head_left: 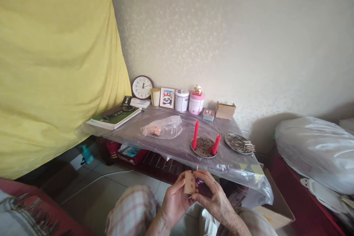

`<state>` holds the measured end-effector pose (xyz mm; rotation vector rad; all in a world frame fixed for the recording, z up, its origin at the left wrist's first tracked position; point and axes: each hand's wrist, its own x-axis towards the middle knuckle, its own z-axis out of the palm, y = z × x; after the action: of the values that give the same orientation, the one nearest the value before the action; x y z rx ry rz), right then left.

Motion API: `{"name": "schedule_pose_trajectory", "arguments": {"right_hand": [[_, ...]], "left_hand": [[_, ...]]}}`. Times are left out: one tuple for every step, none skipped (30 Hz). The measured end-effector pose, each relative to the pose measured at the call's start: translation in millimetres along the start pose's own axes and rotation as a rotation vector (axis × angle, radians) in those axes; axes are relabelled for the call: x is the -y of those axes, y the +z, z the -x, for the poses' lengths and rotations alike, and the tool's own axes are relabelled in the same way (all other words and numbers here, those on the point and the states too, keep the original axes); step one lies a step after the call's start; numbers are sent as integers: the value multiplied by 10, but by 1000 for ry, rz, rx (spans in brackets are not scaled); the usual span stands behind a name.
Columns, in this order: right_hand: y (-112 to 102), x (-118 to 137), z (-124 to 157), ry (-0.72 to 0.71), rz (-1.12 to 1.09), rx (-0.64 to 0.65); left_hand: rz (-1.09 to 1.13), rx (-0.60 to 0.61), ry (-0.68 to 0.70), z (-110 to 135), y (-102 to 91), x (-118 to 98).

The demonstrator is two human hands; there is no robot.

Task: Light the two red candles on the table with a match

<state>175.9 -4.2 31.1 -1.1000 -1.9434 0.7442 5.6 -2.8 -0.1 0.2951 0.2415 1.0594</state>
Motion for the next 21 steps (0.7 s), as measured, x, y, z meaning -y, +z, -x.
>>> {"name": "schedule_pose_trajectory", "arguments": {"right_hand": [[-4, 9, -2, 0, -5, -3], [-8, 19, -5, 4, -9, -4], [-14, 29, -7, 12, -16, -3], [-21, 38, -9, 24, -23, -2], [-30, 45, -11, 38, -29, -3], [-39, 50, -12, 53, -33, -7], [-50, 52, -13, 66, -34, -14], [-62, 53, -13, 78, -32, -24], [-73, 54, -14, 89, -30, -32], [-85, 55, -16, 102, -29, -38], [-95, 58, -19, 114, -30, -41], [-104, 63, -22, 126, -32, -44], [-112, 70, -27, 132, -36, -45], [-117, 80, -31, 135, -38, -44], [-121, 92, -36, 136, -40, -42], [-123, 104, -40, 137, -40, -39], [-124, 116, -43, 139, -40, -34], [-124, 126, -45, 143, -39, -31], [-124, 132, -45, 146, -38, -30], [-124, 136, -45, 149, -36, -31], [-123, 137, -44, 149, -34, -32]], "left_hand": [[-6, 0, -1, 3, 7, -1], [-15, -1, -3, 5, 14, -2], [-26, -2, -3, 6, 20, -3], [-45, -3, -1, 6, 24, -4], [-73, -6, 5, 3, 25, -5], [-110, -11, 17, 0, 22, -7], [-156, -20, 37, -4, 17, -10], [-211, -29, 65, -8, 8, -14], [-271, -37, 98, -11, -1, -19], [-331, -42, 134, -13, -11, -25], [-388, -40, 170, -13, -21, -31], [-440, -31, 205, -14, -31, -37], [-487, -20, 233, -16, -41, -41], [-526, -10, 254, -20, -53, -44], [-554, -5, 272, -27, -67, -45], [-574, -5, 286, -37, -84, -43], [-588, -6, 295, -50, -104, -39], [-597, -9, 303, -65, -126, -33], [-602, -10, 310, -80, -148, -26], [-605, -7, 318, -94, -168, -19], [-608, 0, 323, -105, -185, -13]]}}
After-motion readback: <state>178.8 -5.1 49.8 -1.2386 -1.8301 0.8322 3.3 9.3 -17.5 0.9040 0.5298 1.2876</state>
